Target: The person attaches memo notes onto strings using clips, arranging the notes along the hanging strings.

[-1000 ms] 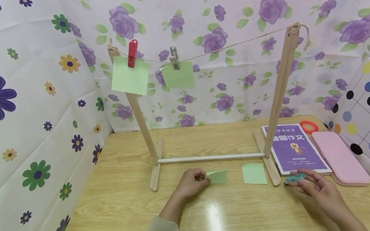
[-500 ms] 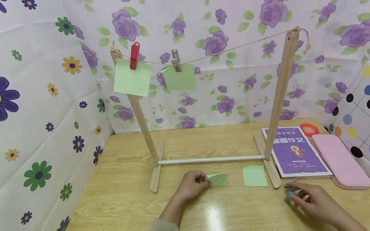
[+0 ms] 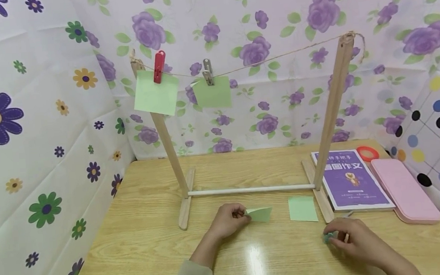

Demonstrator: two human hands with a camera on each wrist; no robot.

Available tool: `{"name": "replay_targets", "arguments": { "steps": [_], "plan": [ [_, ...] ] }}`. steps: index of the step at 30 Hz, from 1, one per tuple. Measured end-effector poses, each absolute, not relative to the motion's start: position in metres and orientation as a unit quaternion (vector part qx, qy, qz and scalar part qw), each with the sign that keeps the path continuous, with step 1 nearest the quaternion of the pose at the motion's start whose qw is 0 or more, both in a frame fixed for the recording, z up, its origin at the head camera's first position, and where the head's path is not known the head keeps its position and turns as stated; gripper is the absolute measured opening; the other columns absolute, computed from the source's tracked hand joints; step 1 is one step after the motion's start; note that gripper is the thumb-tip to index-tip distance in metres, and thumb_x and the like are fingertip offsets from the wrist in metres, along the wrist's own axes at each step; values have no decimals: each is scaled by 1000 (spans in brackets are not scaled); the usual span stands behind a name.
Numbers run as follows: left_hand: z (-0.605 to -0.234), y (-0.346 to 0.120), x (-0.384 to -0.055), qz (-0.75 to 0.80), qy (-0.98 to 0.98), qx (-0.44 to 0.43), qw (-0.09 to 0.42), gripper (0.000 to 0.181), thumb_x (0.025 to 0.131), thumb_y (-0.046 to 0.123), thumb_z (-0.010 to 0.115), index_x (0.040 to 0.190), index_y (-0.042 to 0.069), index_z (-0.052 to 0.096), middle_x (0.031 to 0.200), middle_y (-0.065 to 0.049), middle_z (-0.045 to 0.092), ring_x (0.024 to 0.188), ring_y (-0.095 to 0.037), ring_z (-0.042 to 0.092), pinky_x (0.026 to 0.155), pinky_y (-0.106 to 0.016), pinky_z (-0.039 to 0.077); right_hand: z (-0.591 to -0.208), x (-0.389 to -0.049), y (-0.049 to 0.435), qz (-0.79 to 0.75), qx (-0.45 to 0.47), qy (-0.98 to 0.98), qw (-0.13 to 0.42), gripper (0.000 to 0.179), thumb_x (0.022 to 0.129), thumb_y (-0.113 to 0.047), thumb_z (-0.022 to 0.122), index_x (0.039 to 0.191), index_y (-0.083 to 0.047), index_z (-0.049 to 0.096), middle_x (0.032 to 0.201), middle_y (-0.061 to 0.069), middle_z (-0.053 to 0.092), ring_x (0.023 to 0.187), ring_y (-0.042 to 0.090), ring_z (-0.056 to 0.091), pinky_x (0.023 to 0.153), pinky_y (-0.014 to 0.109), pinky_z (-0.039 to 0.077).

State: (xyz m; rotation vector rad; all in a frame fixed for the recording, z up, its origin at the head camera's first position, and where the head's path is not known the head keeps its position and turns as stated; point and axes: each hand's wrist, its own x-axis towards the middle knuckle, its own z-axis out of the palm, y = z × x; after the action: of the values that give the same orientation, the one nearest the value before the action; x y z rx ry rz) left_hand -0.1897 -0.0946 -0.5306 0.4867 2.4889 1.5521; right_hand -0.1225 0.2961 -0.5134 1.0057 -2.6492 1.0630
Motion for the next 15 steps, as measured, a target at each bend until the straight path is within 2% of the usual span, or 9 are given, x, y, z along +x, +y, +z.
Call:
{"name": "replay_targets", "arguments": {
  "steps": [4, 7, 11, 15],
  "plan": [
    [-531, -93, -190, 521, 834, 165, 82, 6, 90, 10, 77, 87, 10, 72, 79, 4, 62, 68, -8, 52, 61, -20, 47, -501, -124, 289, 223, 310, -924, 25, 17, 82, -10, 83, 95, -20, 77, 94, -11, 66, 72, -1, 57, 59, 24, 54],
    [-531, -93, -190, 522, 832, 167, 81, 6, 89, 8, 77, 88, 7, 71, 79, 0, 62, 68, -9, 51, 61, -19, 46, -501, -125, 283, 186, 306, -934, 5, 18, 82, -17, 85, 97, -23, 77, 97, -14, 67, 82, 4, 63, 68, 32, 59],
    [-531, -92, -190, 520, 834, 168, 82, 6, 89, 8, 77, 89, 6, 72, 80, -1, 63, 69, -10, 52, 61, -20, 46, -509, -126, 276, 201, 290, -936, 2, 29, 82, -29, 85, 107, -18, 73, 96, -14, 65, 82, 2, 59, 67, 29, 56],
    [-530, -93, -189, 515, 837, 166, 82, 6, 90, 10, 77, 88, 9, 72, 79, 3, 62, 68, -7, 52, 61, -19, 46, -512, -128, 271, 206, 260, -943, -5, 42, 85, -43, 81, 114, -15, 70, 95, -15, 62, 82, 2, 56, 68, 29, 54]
  ]
}}
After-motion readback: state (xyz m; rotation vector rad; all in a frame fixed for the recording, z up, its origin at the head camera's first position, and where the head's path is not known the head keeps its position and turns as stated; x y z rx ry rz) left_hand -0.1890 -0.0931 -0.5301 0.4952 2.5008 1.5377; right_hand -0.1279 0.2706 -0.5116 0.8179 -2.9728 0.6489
